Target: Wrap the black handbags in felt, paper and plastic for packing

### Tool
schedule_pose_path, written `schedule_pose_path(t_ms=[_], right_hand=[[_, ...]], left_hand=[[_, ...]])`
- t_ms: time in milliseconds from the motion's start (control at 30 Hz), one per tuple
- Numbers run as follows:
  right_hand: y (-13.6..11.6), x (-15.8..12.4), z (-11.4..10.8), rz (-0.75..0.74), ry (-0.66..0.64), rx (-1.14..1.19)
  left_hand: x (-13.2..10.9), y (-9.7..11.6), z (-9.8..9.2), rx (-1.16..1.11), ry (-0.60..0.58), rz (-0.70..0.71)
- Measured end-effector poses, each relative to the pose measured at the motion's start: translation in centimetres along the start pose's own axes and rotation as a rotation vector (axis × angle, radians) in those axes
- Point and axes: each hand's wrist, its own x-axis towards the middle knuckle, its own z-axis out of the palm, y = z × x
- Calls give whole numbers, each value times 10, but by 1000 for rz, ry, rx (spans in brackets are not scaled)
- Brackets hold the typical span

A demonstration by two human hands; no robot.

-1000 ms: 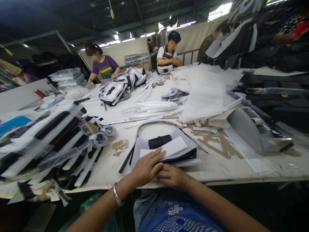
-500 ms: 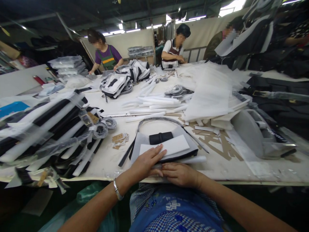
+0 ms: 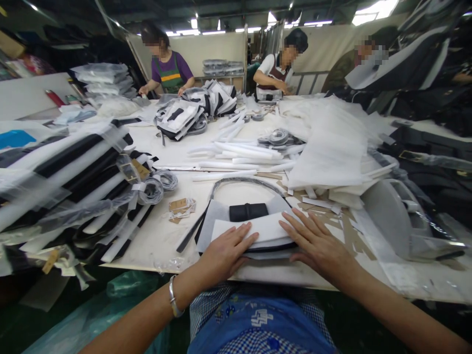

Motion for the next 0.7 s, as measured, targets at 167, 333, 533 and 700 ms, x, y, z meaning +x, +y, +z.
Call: schedule_pose_path(t_ms=[167, 333, 533, 700], right_hand=[[15, 5, 28, -80, -50, 67], [17, -15, 57, -126, 125, 188], [22, -18, 61, -151, 177, 245], [26, -18, 62, -161, 180, 246]], left_hand=[[1, 5, 12, 120, 20, -40], [-2, 11, 37, 308, 125, -53], [12, 31, 29, 351, 59, -142], [24, 34, 36, 336, 103, -151]])
